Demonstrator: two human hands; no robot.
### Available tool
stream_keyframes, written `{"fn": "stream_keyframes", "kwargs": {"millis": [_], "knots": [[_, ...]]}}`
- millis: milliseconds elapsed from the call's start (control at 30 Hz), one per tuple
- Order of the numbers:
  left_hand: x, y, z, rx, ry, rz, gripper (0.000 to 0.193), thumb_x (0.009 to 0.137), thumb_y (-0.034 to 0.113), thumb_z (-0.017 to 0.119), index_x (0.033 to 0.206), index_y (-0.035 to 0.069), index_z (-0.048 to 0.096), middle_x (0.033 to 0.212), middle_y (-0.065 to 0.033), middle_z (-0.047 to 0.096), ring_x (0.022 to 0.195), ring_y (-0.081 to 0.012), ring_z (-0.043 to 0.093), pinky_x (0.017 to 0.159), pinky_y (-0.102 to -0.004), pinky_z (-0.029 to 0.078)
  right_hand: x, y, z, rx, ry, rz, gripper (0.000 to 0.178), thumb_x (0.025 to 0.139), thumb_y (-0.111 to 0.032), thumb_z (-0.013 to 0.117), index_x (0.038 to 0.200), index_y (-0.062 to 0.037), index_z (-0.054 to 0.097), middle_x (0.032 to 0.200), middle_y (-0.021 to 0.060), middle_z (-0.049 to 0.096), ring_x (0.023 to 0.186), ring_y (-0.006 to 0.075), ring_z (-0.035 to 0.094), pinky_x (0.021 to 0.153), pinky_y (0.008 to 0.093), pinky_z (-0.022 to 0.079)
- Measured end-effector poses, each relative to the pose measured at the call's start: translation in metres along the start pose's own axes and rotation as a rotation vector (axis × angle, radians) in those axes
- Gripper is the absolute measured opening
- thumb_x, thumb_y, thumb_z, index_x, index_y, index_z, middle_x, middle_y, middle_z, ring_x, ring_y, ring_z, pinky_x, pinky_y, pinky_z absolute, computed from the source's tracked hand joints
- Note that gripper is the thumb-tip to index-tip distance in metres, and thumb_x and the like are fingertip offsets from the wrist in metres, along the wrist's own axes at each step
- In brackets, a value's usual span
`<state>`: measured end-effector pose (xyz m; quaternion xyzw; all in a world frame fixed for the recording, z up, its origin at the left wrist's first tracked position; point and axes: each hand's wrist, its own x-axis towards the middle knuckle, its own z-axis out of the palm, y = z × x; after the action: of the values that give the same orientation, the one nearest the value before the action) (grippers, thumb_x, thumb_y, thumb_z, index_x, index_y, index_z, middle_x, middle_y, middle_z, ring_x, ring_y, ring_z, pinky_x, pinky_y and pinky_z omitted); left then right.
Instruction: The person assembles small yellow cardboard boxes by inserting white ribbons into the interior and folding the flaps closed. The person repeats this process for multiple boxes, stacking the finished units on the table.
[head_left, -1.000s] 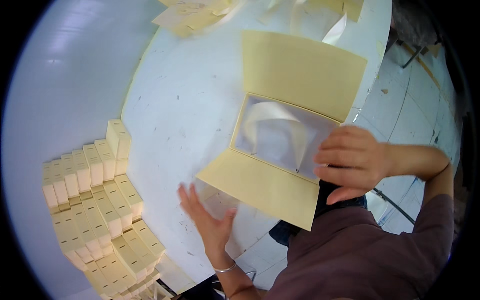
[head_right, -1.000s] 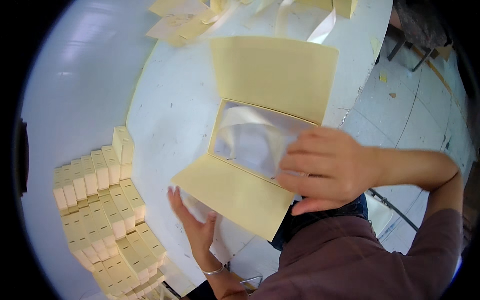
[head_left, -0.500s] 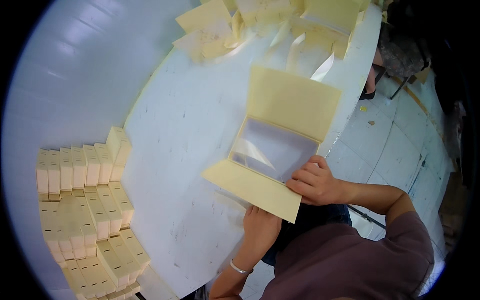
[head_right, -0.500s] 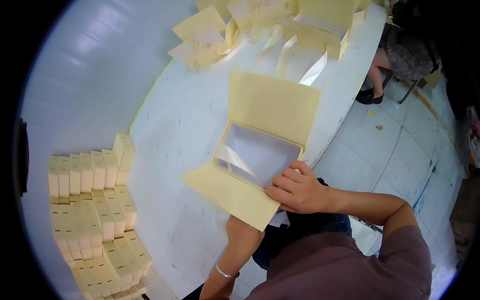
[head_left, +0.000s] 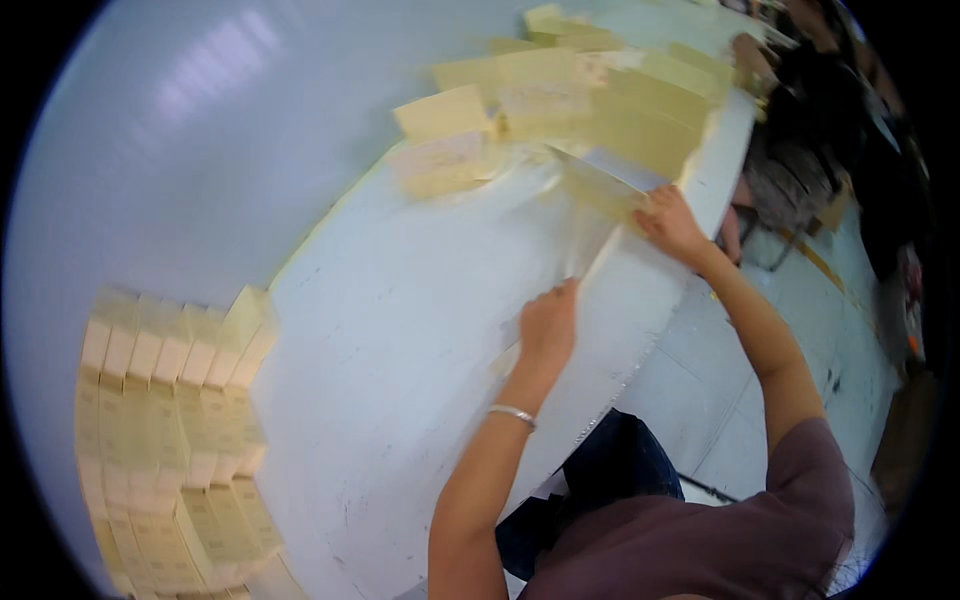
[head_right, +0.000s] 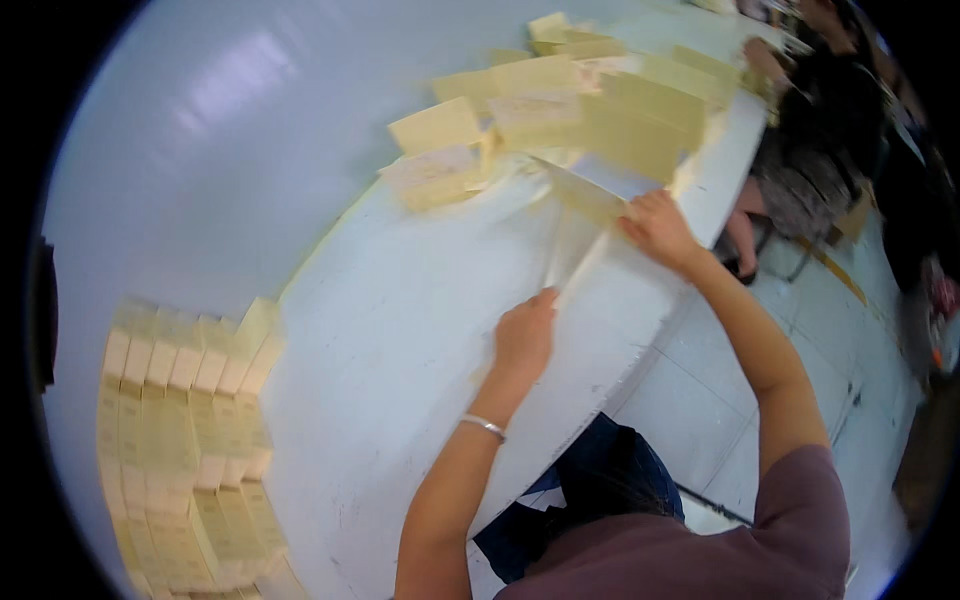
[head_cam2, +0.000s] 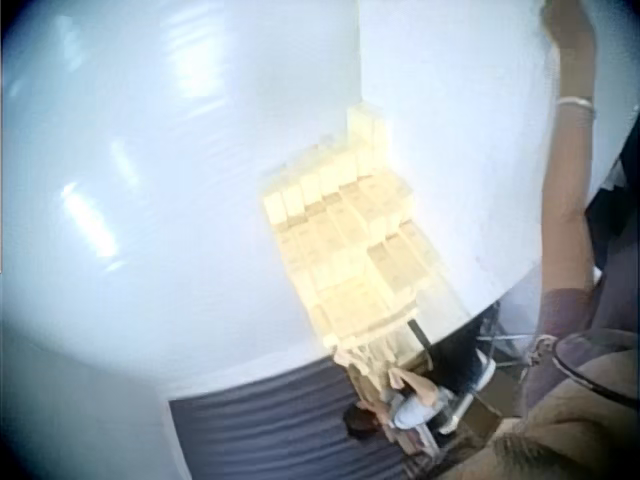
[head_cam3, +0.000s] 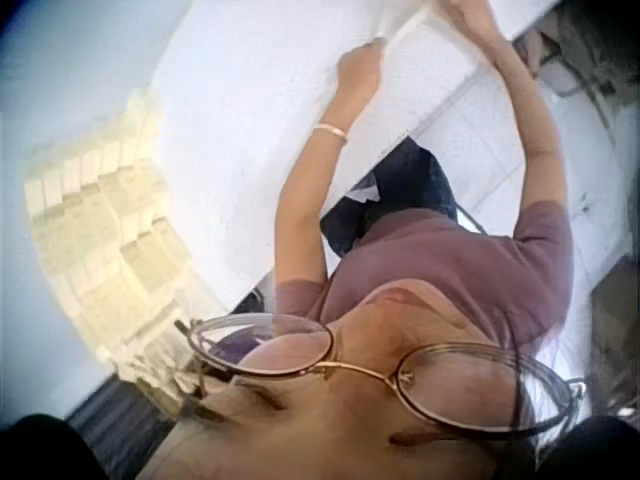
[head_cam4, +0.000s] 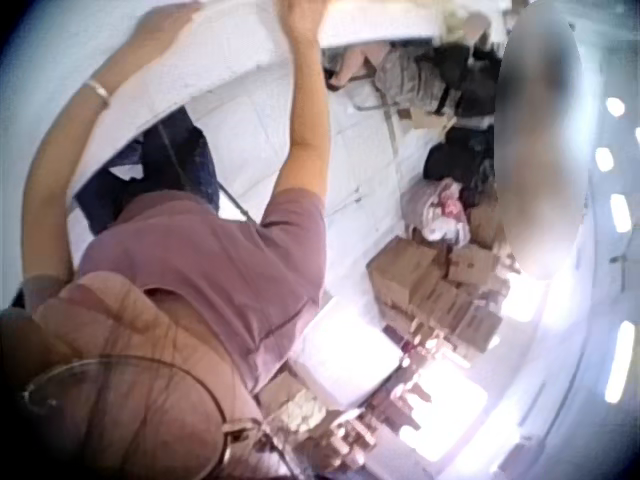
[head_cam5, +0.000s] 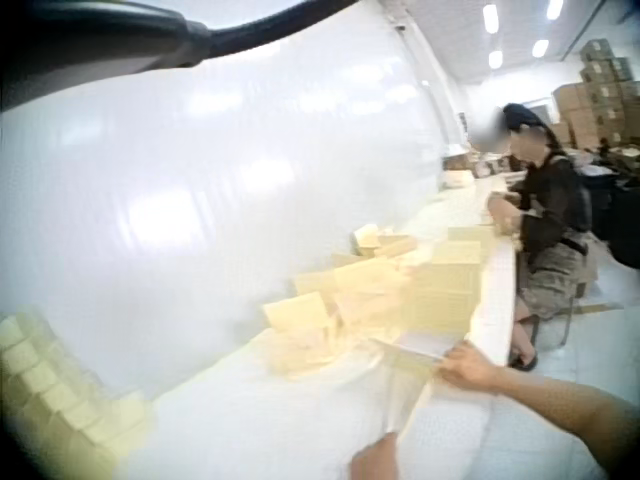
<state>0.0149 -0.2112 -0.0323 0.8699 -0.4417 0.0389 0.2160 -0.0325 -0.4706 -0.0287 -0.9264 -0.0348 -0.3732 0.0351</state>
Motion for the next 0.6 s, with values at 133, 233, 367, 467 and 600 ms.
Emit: {"fn": "stream_keyframes", "kwargs": {"millis": [133,233,367,467,600], "knots": [[-0.014,0.028,-0.056,-0.114,0.433,0.215,0.032,0.075,0.019,0.063,0.101,0.004,0.053,0.099,-0.0118,0.055,0.098,-0.028,0.05,0.081,-0.0373,0.041,-0.015,0.086,-0.001,0.04,-0.234,0.261,0.04,0.079,-0.023,0.056,0.113,-0.004,0.05,0.118,0.0213,0.043,0.111,0.036,0.038,0.095,0.0432,0.03],[-0.084,0.024,-0.156,-0.679,0.373,0.133,0.02,0.076,0.014,0.06,0.091,0.003,0.054,0.089,-0.0101,0.055,0.085,-0.0233,0.052,0.077,-0.0335,0.042,-0.012,0.105,-0.016,-0.003,-0.095,0.1,0.068,0.066,-0.005,0.064,0.128,-0.0039,0.035,0.136,0.0183,0.028,0.127,0.0337,0.024,0.104,0.0393,0.019],[-0.19,0.026,-0.268,-1.439,0.264,0.369,0.021,0.077,0.025,0.056,0.074,0.004,0.054,0.072,-0.0059,0.053,0.063,-0.0159,0.05,0.059,-0.0276,0.04,-0.037,0.07,-0.014,0.092,0.284,0.226,0.064,0.067,0.01,0.047,0.129,-0.0023,0.035,0.132,0.0147,0.038,0.122,0.0288,0.034,0.102,0.0367,0.025],[-0.229,0.033,-0.29,-1.388,0.358,0.946,0.021,0.082,0.024,0.055,0.067,0.01,0.056,0.068,-0.002,0.055,0.06,-0.0151,0.049,0.054,-0.025,0.038,-0.031,-0.02,-0.028,0.13,0.333,0.227,0.05,0.077,0.005,0.045,0.126,0.0,0.037,0.13,0.0146,0.04,0.121,0.0276,0.036,0.101,0.0367,0.025],[-0.268,0.077,-0.294,-1.222,0.815,0.731,0.028,0.084,0.025,0.051,0.058,0.015,0.053,0.062,0.0027,0.053,0.062,-0.0133,0.049,0.054,-0.0232,0.037,-0.009,-0.143,0.016,0.336,0.176,0.057,0.043,0.078,0.003,0.045,0.121,0.0006,0.041,0.126,0.0167,0.042,0.119,0.0322,0.038,0.1,0.0377,0.026]]}}
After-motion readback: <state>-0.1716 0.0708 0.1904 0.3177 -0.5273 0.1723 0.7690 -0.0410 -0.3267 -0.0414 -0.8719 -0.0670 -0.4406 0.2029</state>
